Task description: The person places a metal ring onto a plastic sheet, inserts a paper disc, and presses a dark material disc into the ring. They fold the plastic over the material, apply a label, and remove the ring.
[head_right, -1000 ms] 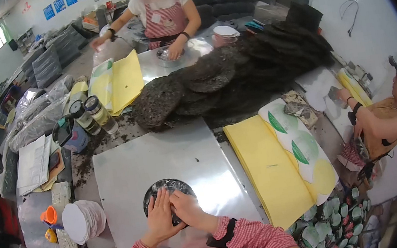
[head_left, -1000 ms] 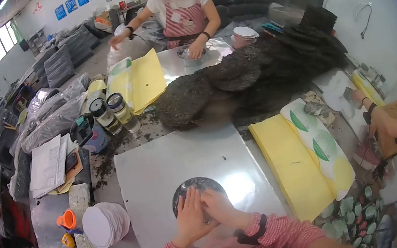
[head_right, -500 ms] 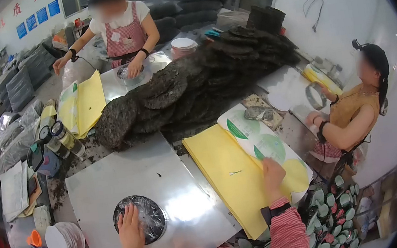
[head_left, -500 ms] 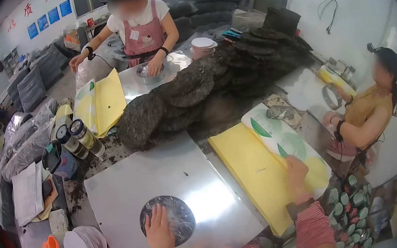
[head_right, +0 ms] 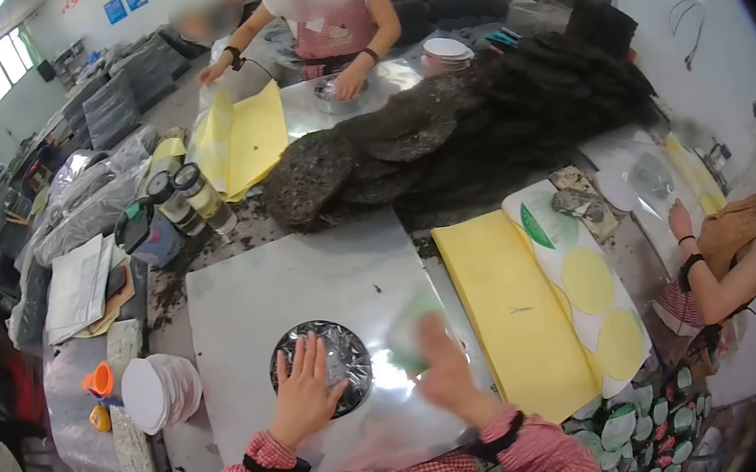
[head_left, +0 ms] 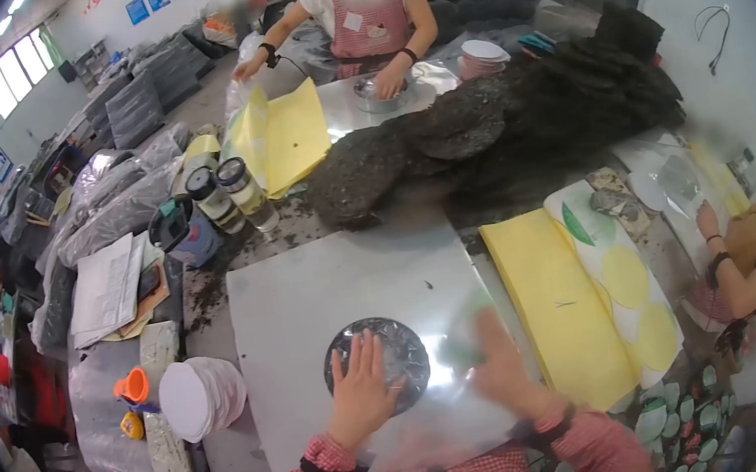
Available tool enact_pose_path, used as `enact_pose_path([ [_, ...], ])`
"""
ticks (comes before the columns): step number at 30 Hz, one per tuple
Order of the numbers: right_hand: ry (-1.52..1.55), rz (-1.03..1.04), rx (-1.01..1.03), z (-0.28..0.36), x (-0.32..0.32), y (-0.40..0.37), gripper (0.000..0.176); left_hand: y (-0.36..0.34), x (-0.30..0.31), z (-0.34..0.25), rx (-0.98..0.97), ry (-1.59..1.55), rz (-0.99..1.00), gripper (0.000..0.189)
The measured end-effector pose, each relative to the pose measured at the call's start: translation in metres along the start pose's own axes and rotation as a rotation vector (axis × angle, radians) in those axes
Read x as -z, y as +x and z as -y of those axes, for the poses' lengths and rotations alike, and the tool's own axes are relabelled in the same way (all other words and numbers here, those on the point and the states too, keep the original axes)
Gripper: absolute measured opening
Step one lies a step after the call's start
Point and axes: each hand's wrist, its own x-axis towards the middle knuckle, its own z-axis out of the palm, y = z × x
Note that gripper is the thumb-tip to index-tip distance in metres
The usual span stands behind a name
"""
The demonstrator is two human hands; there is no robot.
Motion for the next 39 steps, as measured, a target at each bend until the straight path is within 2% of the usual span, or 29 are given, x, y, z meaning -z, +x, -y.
enact_pose_path([
  [1,0.09,0.12,0.266,0.03,-0.011,0.01,0.08,-0.003,0.0,0.003,-0.069,-0.042,-0.017,0.066],
  [2,0.119,0.175,0.419,0.055,-0.02,0.02,0.082,-0.005,-0.003,0.008,-0.141,-0.084,-0.033,0.062],
  [3,0.105,0.273,0.439,0.075,-0.024,0.029,0.087,-0.006,-0.022,0.021,-0.174,-0.538,-0.117,0.057],
  [4,0.112,0.264,0.441,0.082,-0.023,0.033,0.087,-0.01,-0.032,0.027,-0.177,-0.527,-0.116,0.057],
  [6,-0.111,0.423,0.4,0.094,-0.02,0.034,0.093,-0.016,-0.039,0.029,-0.056,-0.696,0.019,0.06],
  [8,-0.139,0.462,0.392,0.094,-0.016,0.04,0.1,-0.01,-0.033,0.025,-0.095,-0.586,-0.045,0.059],
  [10,0.252,0.439,0.287,0.092,-0.027,0.039,0.097,-0.013,-0.03,0.017,-0.003,-1.074,-0.038,0.063],
  [11,0.256,0.44,0.278,0.095,-0.038,0.043,0.097,-0.007,-0.025,0.02,-0.22,-0.474,-0.137,0.064],
  [13,0.627,0.464,-0.054,0.102,-0.057,0.07,0.089,-0.008,-0.021,0.022,-0.208,-0.561,-0.182,0.064],
  [14,0.632,0.457,-0.044,0.1,-0.065,0.069,0.089,-0.008,-0.014,0.026,-0.19,-0.646,-0.229,0.064],
  [15,0.366,0.44,0.191,0.097,-0.075,0.061,0.083,-0.006,0.006,0.03,-0.088,-0.855,-0.196,0.06],
  [16,0.093,0.415,0.416,0.101,-0.076,0.062,0.077,-0.012,0.005,0.043,-0.088,-0.849,-0.204,0.06],
  [18,-0.019,0.456,0.467,0.11,-0.073,0.057,0.074,-0.038,-0.001,0.063,0.539,-1.17,-0.47,0.055],
  [19,-0.08,0.498,0.473,0.114,-0.072,0.057,0.074,-0.042,-0.004,0.063,0.551,-1.172,-0.451,0.055],
  [21,-0.14,0.534,0.487,0.114,-0.075,0.057,0.076,-0.044,0.0,0.061,0.513,-0.565,-0.01,0.048],
  [22,-0.141,0.535,0.485,0.113,-0.075,0.054,0.076,-0.045,0.005,0.055,0.512,-0.566,-0.009,0.048],
  [24,-0.136,0.531,0.449,0.114,-0.072,0.057,0.074,-0.041,0.019,0.035,0.284,-0.399,-0.295,0.048],
  [25,-0.147,0.547,0.473,0.103,-0.081,0.05,0.074,-0.041,0.032,0.018,0.288,-0.405,-0.291,0.048],
  [26,-0.208,0.584,0.451,0.111,-0.075,0.054,0.077,-0.039,0.046,-0.005,0.152,-0.374,-0.279,0.049],
  [27,-0.152,0.496,0.473,0.097,-0.084,0.049,0.081,-0.04,0.051,-0.02,0.023,-0.338,-0.274,0.051],
  [28,-0.091,0.403,0.5,0.088,-0.086,0.051,0.085,-0.047,0.047,-0.025,0.047,-0.341,-0.29,0.051],
  [29,-0.09,0.413,0.531,0.079,-0.082,0.051,0.085,-0.055,0.042,-0.028,0.072,-0.334,-0.254,0.054],
  [31,-0.097,0.26,0.23,0.085,-0.062,0.055,0.089,-0.071,0.037,-0.029,0.094,-0.324,-0.273,0.056],
  [32,-0.077,0.291,0.241,0.092,-0.072,0.049,0.089,-0.083,0.037,-0.031,0.13,-0.32,-0.265,0.056],
  [34,0.262,0.324,0.157,0.114,-0.106,0.037,0.085,-0.103,0.044,-0.036,0.263,-0.308,-0.287,0.052],
  [35,0.403,0.391,0.31,0.132,-0.124,0.02,0.077,-0.112,0.05,-0.037,0.291,-0.293,-0.282,0.052],
  [36,0.936,0.79,0.085,0.144,-0.136,0.003,0.068,-0.12,0.057,-0.037,0.34,-0.248,-0.349,0.05],
  [38,0.893,0.83,0.261,0.167,-0.119,-0.005,0.053,-0.134,0.062,-0.03,0.365,-0.185,-0.411,0.049],
  [39,0.896,0.815,0.267,0.165,-0.119,0.001,0.053,-0.142,0.051,-0.025,0.505,-0.3,-0.37,0.046],
])
